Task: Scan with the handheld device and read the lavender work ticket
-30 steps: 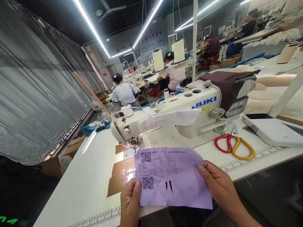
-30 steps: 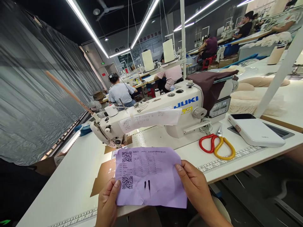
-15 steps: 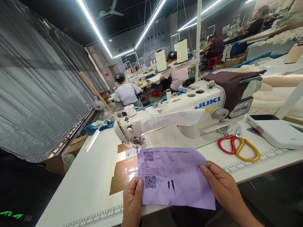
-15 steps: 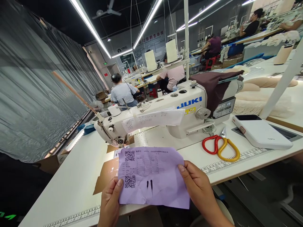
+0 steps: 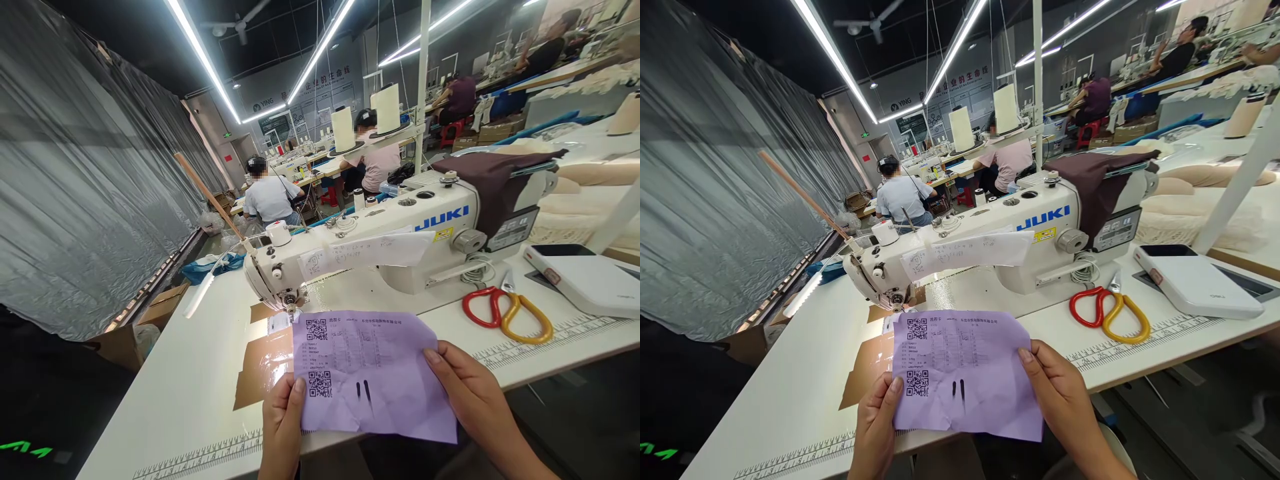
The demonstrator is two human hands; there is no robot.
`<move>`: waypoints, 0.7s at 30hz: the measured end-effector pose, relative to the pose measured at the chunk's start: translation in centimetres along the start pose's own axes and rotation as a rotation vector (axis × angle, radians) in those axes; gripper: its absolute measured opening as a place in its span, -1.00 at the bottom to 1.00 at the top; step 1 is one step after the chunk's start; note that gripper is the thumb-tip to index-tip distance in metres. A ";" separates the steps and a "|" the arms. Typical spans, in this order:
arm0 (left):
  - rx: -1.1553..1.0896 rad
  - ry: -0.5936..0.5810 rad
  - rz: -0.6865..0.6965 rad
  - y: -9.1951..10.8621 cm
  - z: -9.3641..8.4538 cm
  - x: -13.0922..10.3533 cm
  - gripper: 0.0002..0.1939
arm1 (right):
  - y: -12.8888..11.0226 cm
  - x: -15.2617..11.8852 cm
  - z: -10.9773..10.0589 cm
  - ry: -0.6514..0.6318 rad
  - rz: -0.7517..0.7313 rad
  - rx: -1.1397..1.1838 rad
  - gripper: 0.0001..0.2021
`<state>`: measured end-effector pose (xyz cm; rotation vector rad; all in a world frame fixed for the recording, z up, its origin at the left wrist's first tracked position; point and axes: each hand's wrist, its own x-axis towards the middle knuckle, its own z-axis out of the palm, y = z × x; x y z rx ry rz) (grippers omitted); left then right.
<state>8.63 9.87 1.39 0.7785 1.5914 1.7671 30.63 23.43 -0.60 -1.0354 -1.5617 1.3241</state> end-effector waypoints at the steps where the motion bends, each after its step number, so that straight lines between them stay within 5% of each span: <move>1: 0.005 0.000 0.001 0.0 0.0 0.0 -0.65 | 0.0 0.0 0.0 -0.003 0.001 0.000 -0.56; 21: -0.062 0.059 -0.055 0.3 0.3 -0.2 -0.67 | -0.5 0.1 0.3 0.033 -0.095 -0.006 -0.56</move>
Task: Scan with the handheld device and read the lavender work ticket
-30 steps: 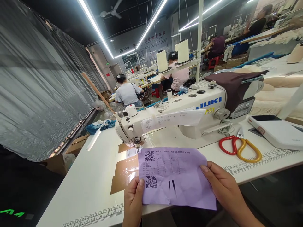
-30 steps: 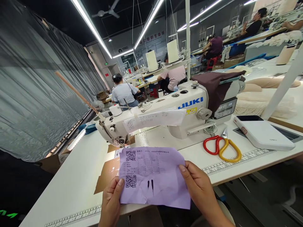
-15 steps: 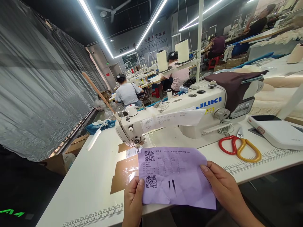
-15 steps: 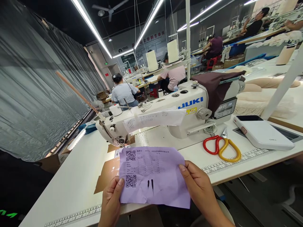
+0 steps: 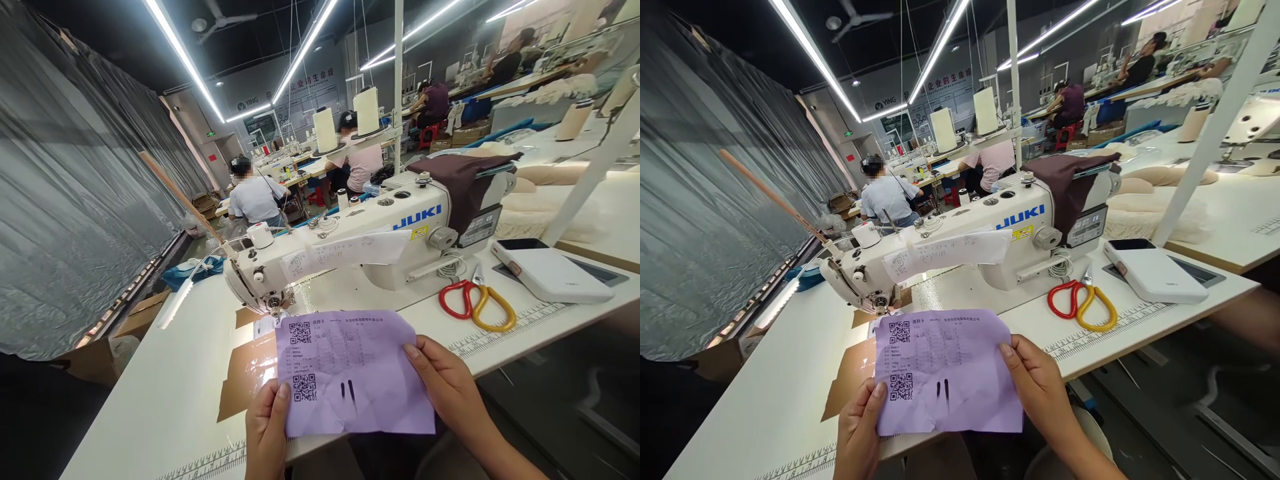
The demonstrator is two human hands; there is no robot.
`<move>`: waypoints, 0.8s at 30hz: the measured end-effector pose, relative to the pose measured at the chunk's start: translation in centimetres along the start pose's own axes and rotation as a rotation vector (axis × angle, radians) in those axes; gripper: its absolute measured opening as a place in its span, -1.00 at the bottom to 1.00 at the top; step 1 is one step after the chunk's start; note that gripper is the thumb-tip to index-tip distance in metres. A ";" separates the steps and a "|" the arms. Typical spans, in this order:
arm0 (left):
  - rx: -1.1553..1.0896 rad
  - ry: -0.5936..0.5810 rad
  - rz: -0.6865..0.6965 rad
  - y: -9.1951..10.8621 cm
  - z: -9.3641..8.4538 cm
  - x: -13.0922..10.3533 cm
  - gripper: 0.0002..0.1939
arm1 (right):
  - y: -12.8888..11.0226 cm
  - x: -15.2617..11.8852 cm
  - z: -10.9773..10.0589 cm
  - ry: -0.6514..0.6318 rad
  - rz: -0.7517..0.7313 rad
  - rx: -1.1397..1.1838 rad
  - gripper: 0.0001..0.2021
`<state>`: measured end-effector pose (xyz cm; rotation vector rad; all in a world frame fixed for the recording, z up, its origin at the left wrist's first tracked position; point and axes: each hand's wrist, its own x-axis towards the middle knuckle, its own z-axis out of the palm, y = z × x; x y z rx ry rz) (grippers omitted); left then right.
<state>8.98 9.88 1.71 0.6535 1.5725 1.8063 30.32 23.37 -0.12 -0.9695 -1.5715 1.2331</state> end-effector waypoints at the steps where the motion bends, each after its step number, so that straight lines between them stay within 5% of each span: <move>1: 0.002 0.005 -0.001 0.0 0.0 0.0 -0.66 | 0.0 -0.1 0.0 0.000 -0.002 0.002 -0.56; 15: 0.000 0.075 -0.009 0.5 0.7 -0.2 -0.64 | -0.1 -0.2 0.0 -0.016 0.028 0.030 -0.57; 24: 0.013 0.039 -0.021 -0.9 -0.6 0.6 -0.65 | -0.2 -0.1 -0.1 -0.003 0.002 0.011 -0.57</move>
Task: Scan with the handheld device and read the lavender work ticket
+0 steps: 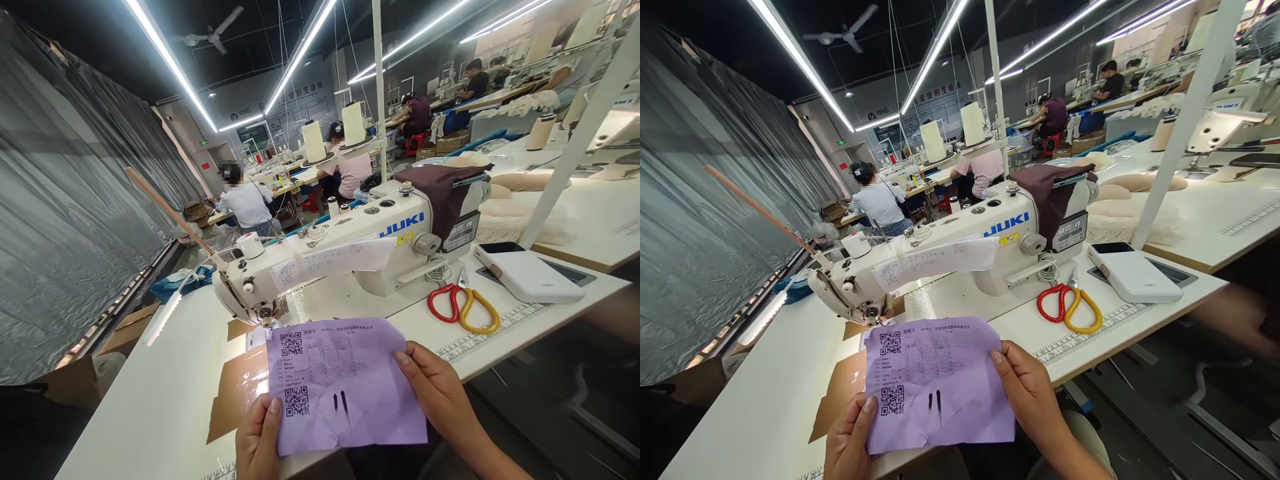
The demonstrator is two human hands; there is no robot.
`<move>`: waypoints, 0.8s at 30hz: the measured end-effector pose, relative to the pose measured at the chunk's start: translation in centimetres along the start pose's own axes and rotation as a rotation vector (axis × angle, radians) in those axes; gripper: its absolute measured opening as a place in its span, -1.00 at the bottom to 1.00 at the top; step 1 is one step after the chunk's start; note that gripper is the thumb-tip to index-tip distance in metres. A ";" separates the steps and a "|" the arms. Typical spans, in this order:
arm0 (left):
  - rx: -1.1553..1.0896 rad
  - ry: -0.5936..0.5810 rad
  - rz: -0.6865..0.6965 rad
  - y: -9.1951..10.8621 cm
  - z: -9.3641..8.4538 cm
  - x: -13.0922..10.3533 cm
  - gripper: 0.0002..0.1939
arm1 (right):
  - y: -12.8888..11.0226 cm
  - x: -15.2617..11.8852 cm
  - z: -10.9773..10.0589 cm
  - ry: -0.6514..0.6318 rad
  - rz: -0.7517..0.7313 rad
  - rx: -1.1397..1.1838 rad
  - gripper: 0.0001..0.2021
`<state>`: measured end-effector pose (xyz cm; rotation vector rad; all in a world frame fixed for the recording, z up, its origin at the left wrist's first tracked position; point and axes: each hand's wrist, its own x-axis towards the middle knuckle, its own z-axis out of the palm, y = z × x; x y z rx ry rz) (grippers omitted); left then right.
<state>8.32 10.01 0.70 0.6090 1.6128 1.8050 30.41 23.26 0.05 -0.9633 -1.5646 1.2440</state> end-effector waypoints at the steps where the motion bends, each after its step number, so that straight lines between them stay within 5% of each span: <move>1: -0.002 -0.002 -0.001 -0.1 -0.1 0.0 -0.65 | 0.0 0.0 0.0 -0.004 0.007 0.012 -0.57; 24: -0.067 0.024 -0.055 0.4 0.6 -0.2 -0.63 | 0.4 0.2 0.1 -0.020 0.014 -0.028 -0.54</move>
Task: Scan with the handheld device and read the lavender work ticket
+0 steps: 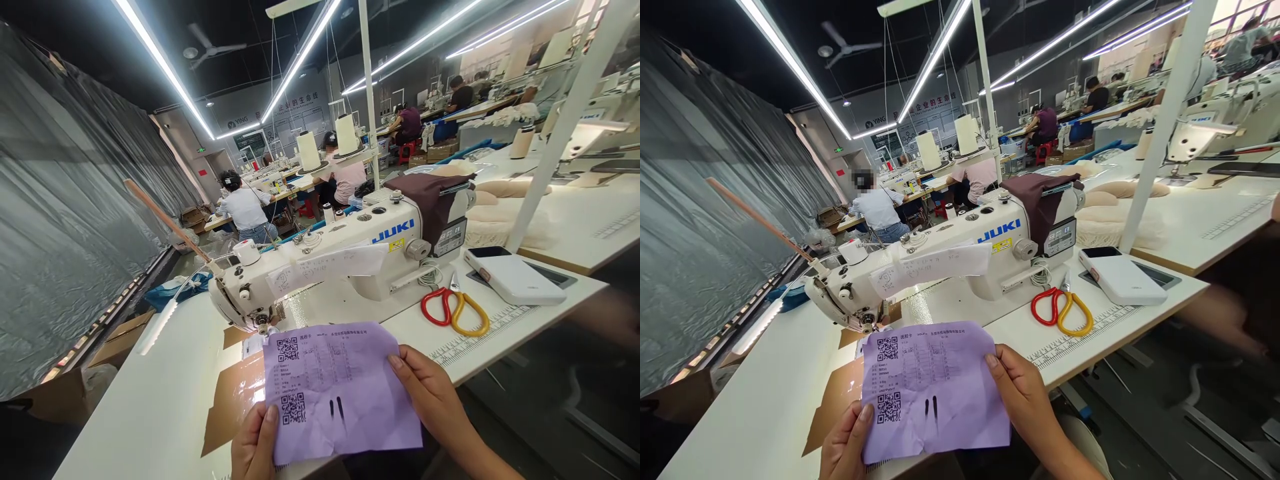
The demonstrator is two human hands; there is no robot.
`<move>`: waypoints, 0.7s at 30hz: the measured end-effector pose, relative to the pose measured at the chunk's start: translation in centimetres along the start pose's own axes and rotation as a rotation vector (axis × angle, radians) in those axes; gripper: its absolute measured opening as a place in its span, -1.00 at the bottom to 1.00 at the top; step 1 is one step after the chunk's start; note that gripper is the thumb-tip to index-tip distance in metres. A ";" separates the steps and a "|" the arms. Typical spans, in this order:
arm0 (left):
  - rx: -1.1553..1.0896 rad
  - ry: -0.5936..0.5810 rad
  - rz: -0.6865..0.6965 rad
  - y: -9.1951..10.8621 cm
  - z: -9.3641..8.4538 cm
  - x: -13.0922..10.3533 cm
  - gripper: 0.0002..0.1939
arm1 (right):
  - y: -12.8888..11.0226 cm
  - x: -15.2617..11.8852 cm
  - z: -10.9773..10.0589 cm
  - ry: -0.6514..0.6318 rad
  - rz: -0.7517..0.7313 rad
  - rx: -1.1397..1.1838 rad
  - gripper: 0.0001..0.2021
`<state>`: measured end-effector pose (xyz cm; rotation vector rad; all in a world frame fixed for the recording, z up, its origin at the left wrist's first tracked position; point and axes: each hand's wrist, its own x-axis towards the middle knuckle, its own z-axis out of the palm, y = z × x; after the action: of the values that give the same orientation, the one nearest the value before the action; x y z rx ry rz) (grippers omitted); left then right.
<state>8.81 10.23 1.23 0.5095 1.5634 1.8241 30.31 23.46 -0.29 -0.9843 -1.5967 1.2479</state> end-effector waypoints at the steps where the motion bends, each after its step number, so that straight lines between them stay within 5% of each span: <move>1: -0.002 0.000 0.003 0.0 0.0 0.0 -0.63 | 0.0 0.0 0.0 0.000 0.000 0.001 -0.53; 21: 0.019 -0.037 0.015 -0.3 -0.3 0.3 -0.63 | -0.1 0.0 0.0 -0.003 -0.002 0.016 -0.54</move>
<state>8.43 10.22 0.80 0.5617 1.5578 1.8028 30.31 23.44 -0.24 -0.9717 -1.5873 1.2591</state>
